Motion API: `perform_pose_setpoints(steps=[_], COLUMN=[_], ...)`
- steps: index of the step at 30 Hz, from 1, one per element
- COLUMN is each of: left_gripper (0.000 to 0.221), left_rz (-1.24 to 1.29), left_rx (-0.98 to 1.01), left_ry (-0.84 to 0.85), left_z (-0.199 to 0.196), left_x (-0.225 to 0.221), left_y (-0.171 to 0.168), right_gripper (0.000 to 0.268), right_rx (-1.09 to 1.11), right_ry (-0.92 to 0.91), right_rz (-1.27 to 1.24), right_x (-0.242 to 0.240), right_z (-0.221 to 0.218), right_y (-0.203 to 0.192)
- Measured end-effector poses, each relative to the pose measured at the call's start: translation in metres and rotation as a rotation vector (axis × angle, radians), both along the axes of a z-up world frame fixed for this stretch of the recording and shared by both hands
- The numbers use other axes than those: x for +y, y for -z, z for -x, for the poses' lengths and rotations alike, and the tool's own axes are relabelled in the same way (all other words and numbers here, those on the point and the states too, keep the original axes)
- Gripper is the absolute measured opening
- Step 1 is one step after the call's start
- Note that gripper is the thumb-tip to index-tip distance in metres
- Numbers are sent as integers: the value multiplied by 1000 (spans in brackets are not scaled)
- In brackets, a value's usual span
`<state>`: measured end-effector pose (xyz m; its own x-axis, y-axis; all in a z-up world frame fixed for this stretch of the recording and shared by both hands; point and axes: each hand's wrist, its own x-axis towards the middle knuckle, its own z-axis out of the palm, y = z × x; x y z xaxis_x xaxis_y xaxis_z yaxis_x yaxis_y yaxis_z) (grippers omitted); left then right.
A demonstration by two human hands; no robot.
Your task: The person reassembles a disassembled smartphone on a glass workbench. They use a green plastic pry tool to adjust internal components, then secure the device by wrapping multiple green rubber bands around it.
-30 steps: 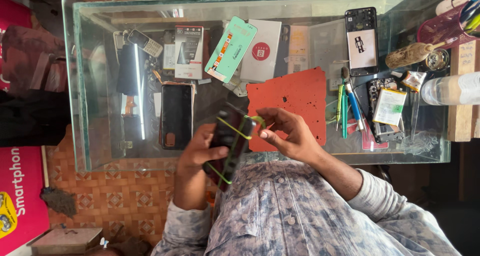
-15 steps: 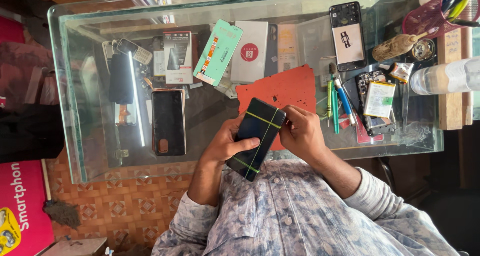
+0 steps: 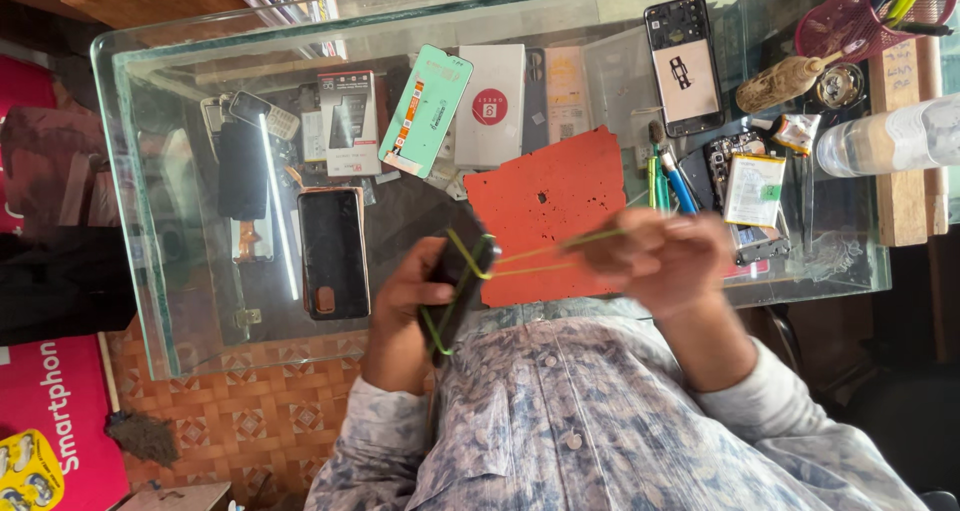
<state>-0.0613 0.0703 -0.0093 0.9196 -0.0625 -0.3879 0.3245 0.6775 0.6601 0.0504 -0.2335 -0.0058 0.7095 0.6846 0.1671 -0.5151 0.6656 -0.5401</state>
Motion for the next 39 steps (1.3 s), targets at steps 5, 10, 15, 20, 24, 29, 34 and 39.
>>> perform_pose_setpoints(steps=[5,10,15,20,24,29,34,39], left_gripper=[44,54,54,38,48,71,57,42], left_rz=[-69,-171,-585,-1291,-1484,-1124,-247,-451], left_rx=[-341,-487,-604,-572,-585,-673,-517,-419], left_ry=[556,846,985,1099,584,-324,-201,-308], left_z=[-37,-65,-82,-84,-82,-86,-69,-59], left_x=[59,16,-7,-29,-33,-47,-89,-88], left_y=[29,16,-23,-47,-71,-65,-21,4], right_gripper=[35,38,72,34,13,12,25,89], right_rx=[34,-261,-866,-882,-965,-362,-296,-558], right_ry=[358,356,407,78,349,629,566,459], right_rz=[-225,508,971,1214,1168,1023,872,823], right_x=[-77,-9,26,36,27,21,22,25], right_z=[-29,2,-5,1,6,21,31,31], right_y=[-11,-22,-67,-67,-42,-5,12,-10])
